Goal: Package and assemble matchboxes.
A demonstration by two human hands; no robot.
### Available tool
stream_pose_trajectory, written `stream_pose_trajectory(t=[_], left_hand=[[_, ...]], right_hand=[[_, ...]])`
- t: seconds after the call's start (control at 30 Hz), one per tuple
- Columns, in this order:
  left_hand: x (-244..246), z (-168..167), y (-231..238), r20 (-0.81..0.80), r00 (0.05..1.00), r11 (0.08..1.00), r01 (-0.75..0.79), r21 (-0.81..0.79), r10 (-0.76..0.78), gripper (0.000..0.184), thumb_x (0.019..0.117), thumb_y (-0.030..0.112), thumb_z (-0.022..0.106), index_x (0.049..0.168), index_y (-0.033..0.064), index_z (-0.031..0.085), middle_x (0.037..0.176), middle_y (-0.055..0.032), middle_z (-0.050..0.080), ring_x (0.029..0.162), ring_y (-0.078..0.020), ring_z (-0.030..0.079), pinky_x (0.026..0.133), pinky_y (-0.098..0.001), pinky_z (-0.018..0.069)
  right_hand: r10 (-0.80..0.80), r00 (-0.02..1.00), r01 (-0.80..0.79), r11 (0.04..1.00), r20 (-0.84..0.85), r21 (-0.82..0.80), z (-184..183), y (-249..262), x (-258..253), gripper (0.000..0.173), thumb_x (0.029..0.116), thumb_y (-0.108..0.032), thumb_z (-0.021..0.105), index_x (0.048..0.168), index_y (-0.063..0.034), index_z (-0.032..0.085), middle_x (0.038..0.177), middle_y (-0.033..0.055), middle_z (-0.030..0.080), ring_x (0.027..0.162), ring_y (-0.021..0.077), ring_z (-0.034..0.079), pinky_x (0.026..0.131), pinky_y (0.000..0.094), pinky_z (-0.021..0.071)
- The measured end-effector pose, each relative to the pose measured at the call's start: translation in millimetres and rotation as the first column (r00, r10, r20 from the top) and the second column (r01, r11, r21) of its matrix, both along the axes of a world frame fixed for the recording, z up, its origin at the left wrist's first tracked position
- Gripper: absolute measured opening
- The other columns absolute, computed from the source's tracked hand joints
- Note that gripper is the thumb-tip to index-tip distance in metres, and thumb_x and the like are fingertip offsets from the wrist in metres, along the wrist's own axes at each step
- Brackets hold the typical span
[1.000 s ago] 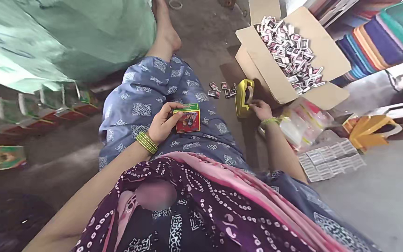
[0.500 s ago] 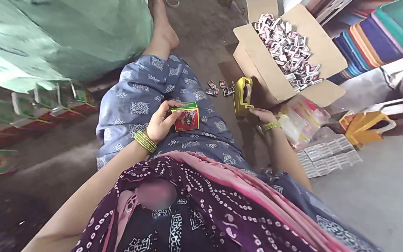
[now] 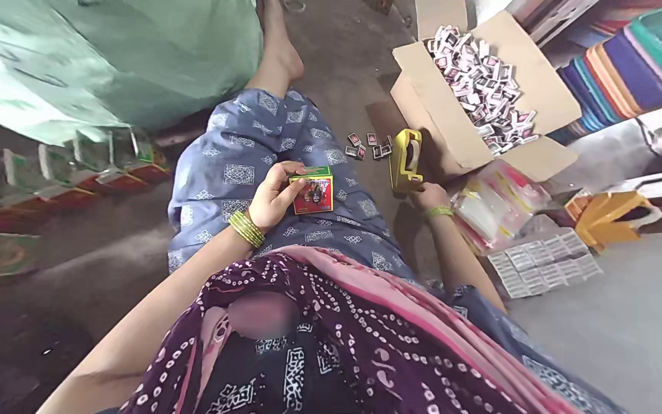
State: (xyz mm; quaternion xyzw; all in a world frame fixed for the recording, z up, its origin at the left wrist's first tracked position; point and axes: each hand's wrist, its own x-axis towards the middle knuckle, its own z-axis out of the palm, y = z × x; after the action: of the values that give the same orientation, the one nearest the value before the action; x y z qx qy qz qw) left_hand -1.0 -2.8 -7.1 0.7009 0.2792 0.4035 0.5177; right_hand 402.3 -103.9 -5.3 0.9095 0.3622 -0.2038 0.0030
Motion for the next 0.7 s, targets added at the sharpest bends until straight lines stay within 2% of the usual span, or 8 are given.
stream_pose_trajectory(t=[0.1, 0.17, 0.2, 0.3, 0.4, 0.47, 0.63, 0.7], left_hand=[[0, 1, -1, -0.014, 0.999, 0.999, -0.029, 0.028, 0.03, 0.028, 0.1035, 0.016, 0.055, 0.128, 0.0021, 0.059, 0.137, -0.0126, 0.058, 0.112, -0.0168, 0.065, 0.093, -0.0366, 0.0579], [1, 2, -1, -0.031, 0.998, 0.998, -0.046, 0.039, 0.047, 0.027, 0.1036, 0.016, 0.055, 0.126, 0.0009, 0.061, 0.138, -0.0141, 0.057, 0.118, -0.0187, 0.063, 0.099, -0.0385, 0.0553], [2, 2, -1, -0.036, 0.998, 0.998, -0.052, 0.044, 0.053, 0.027, 0.1036, 0.015, 0.055, 0.125, 0.0005, 0.061, 0.138, -0.0145, 0.058, 0.119, -0.0193, 0.062, 0.101, -0.0389, 0.0543], [5, 4, 1, -0.048, 0.997, 0.998, -0.056, 0.03, 0.057, 0.027, 0.1042, 0.016, 0.055, 0.125, 0.0009, 0.061, 0.138, -0.0143, 0.058, 0.119, -0.019, 0.062, 0.1, -0.0383, 0.0552], [3, 6, -1, -0.051, 0.997, 0.998, -0.057, 0.017, 0.058, 0.025, 0.1041, 0.018, 0.056, 0.122, 0.0018, 0.063, 0.138, -0.0139, 0.057, 0.124, -0.0188, 0.06, 0.102, -0.0373, 0.0541], [2, 4, -2, -0.047, 0.997, 0.997, -0.066, 0.035, 0.068, 0.026, 0.1038, 0.018, 0.057, 0.122, 0.001, 0.064, 0.137, -0.0148, 0.058, 0.127, -0.02, 0.058, 0.106, -0.0385, 0.051], [2, 10, -5, -0.072, 0.994, 0.997, -0.075, 0.034, 0.077, 0.028, 0.105, 0.021, 0.051, 0.122, 0.003, 0.065, 0.138, -0.0129, 0.057, 0.124, -0.0181, 0.059, 0.103, -0.0372, 0.0517], [4, 10, -5, -0.052, 0.995, 0.996, -0.079, 0.03, 0.08, 0.029, 0.1016, 0.025, 0.061, 0.121, 0.0032, 0.065, 0.136, -0.013, 0.059, 0.122, -0.0182, 0.06, 0.101, -0.0371, 0.0533]], right_hand=[[0.184, 0.954, -0.1, 0.939, -0.237, 0.328, 4, 7, -15, 0.024, 0.0974, -0.026, 0.07, 0.109, -0.0059, 0.076, 0.114, 0.0142, 0.072, 0.11, 0.0267, 0.067, 0.1, 0.0503, 0.05], [0.339, 0.848, -0.062, 0.827, -0.408, 0.559, 18, 15, -47, 0.024, 0.0982, -0.027, 0.07, 0.111, -0.0068, 0.073, 0.107, 0.0082, 0.071, 0.094, 0.0164, 0.066, 0.086, 0.0393, 0.0546], [0.395, 0.782, -0.001, 0.774, -0.482, 0.633, 28, 19, -68, 0.025, 0.0973, -0.029, 0.07, 0.112, -0.0084, 0.073, 0.108, 0.0054, 0.071, 0.091, 0.0133, 0.067, 0.082, 0.0357, 0.0567], [0.537, 0.527, 0.141, 0.71, -0.659, 0.69, 59, 33, -129, 0.029, 0.0967, -0.025, 0.069, 0.12, -0.0077, 0.071, 0.134, 0.0059, 0.065, 0.116, 0.0197, 0.065, 0.099, 0.0429, 0.0562], [0.62, 0.388, 0.096, 0.709, -0.682, 0.699, 71, 46, -175, 0.017, 0.0968, -0.022, 0.068, 0.105, -0.0077, 0.074, 0.141, 0.0055, 0.061, 0.121, 0.0187, 0.062, 0.099, 0.0421, 0.0551], [0.606, 0.376, 0.081, 0.732, -0.701, 0.677, 68, 51, -194, 0.015, 0.0957, -0.02, 0.07, 0.099, -0.007, 0.075, 0.14, 0.0054, 0.061, 0.118, 0.0166, 0.062, 0.095, 0.039, 0.0554], [0.546, 0.494, 0.086, 0.744, -0.677, 0.663, 54, 57, -208, 0.017, 0.0921, -0.025, 0.075, 0.1, -0.0098, 0.079, 0.135, 0.0058, 0.064, 0.117, 0.0174, 0.063, 0.093, 0.0374, 0.0569], [0.534, 0.504, 0.12, 0.735, -0.678, 0.668, 52, 57, -209, 0.016, 0.0923, -0.022, 0.075, 0.1, -0.0087, 0.079, 0.131, 0.0067, 0.065, 0.113, 0.0177, 0.065, 0.09, 0.0367, 0.0581]])
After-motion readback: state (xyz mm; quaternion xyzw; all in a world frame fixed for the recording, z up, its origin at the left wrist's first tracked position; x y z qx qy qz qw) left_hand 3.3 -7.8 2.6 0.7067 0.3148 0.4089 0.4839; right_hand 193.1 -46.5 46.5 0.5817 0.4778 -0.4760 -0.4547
